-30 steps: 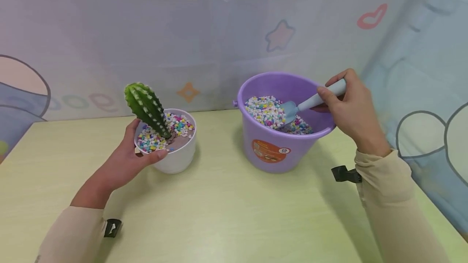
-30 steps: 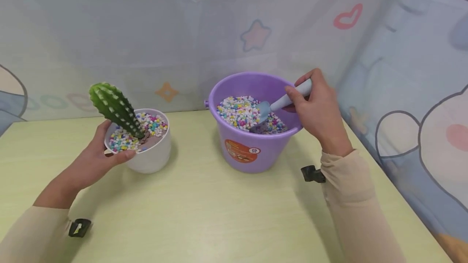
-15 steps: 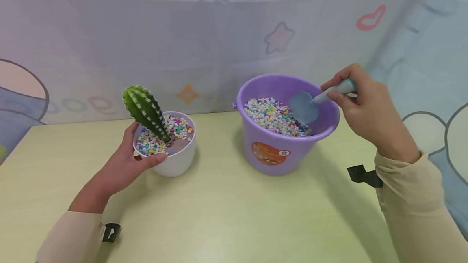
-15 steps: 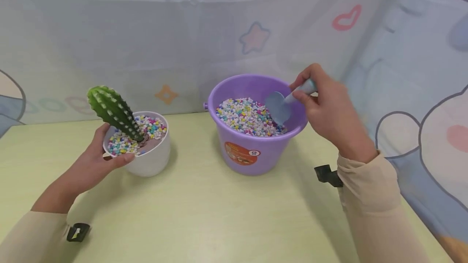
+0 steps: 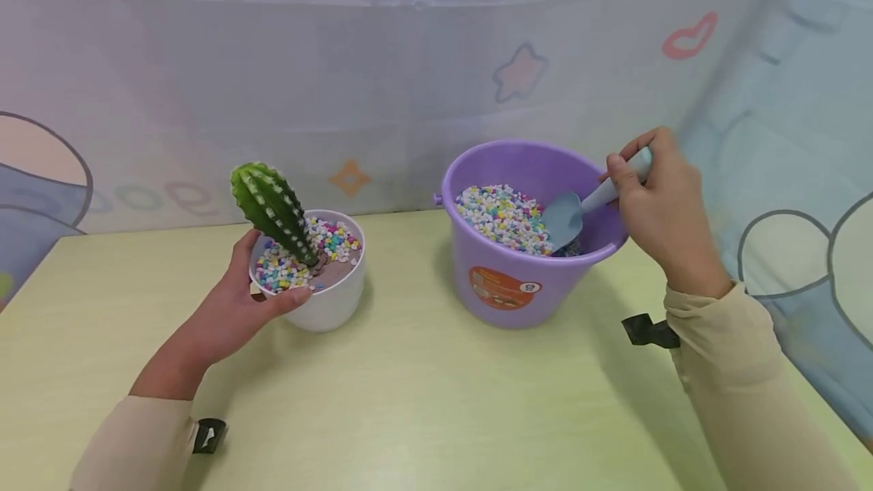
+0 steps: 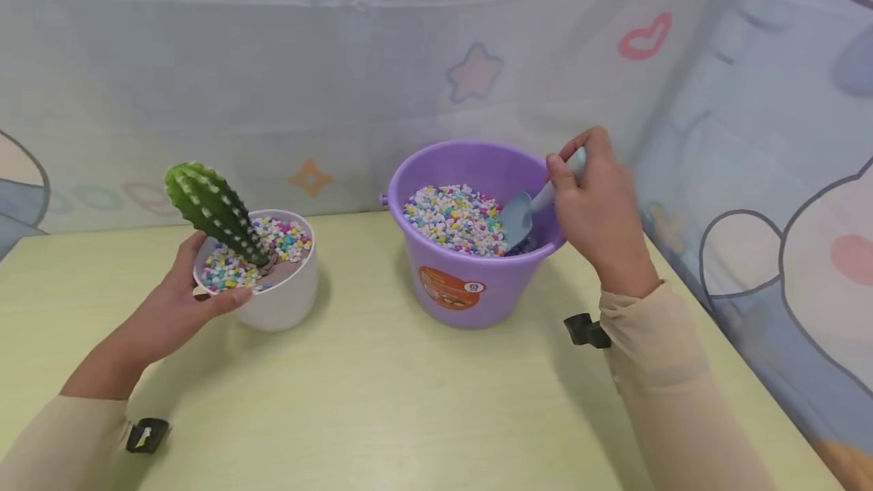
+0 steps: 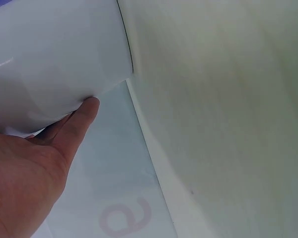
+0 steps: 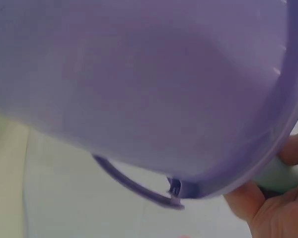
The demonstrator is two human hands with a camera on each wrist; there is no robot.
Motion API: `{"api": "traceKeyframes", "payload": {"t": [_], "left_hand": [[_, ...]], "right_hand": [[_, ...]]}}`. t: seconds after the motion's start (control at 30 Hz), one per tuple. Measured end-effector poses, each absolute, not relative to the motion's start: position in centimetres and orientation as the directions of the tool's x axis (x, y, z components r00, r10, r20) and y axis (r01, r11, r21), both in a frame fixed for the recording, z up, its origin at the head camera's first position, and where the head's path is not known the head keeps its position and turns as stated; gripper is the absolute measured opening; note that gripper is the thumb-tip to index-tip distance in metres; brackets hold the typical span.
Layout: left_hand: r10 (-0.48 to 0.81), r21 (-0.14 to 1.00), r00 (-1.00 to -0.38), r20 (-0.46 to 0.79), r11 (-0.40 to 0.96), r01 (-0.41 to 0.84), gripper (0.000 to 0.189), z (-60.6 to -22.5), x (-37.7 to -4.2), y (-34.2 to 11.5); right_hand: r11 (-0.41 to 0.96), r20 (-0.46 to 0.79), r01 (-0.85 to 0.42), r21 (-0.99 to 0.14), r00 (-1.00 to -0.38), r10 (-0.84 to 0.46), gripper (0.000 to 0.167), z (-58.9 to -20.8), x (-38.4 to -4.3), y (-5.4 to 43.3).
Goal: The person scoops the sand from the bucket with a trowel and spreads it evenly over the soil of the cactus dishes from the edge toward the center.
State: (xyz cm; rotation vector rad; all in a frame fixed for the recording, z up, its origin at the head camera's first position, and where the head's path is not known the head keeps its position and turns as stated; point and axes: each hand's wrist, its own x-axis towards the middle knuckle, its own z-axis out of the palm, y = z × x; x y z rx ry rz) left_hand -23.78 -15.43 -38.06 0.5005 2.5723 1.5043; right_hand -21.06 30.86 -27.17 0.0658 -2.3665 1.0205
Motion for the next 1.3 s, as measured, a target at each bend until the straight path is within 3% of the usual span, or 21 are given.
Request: {"api": "traceKeyframes", "payload": {"t": [0.17, 0.43, 0.67, 0.93, 1.13, 1.3], "left_hand": [[0.344, 0.873, -0.936, 0.078, 0.430, 0.230, 0.097, -38.1, -23.8, -15.3], [0.354, 0.877, -0.930, 0.097, 0.412, 0.248, 0.096, -37.9, -23.9, -15.2], [0.344, 0.877, -0.934, 0.100, 0.413, 0.246, 0.097, -38.0, -24.0, -15.2], [0.337, 0.869, -0.937, 0.095, 0.431, 0.243, 0.096, -37.9, -23.5, -15.2], [0.337, 0.864, -0.937, 0.089, 0.442, 0.241, 0.097, -37.8, -23.5, -15.3], [0.337, 0.864, -0.937, 0.094, 0.440, 0.246, 0.097, -37.8, -23.5, -15.1]], "right_hand": [[0.599, 0.424, -0.227, -0.768, -0.881, 0.210, 0.023, -26.8, -21.3, 31.1], [0.518, 0.340, -0.166, -0.839, -0.903, 0.262, 0.025, -26.2, -21.5, 30.7], [0.248, 0.306, -0.239, -0.939, -0.910, 0.279, 0.025, -26.5, -22.1, 30.8], [0.058, 0.348, -0.346, -0.936, -0.892, 0.289, 0.023, -27.9, -22.0, 30.7], [0.111, 0.434, -0.421, -0.900, -0.887, 0.159, 0.022, -28.4, -21.7, 30.5], [0.097, 0.431, -0.426, -0.900, -0.901, 0.043, 0.021, -28.3, -21.3, 30.9]]}}
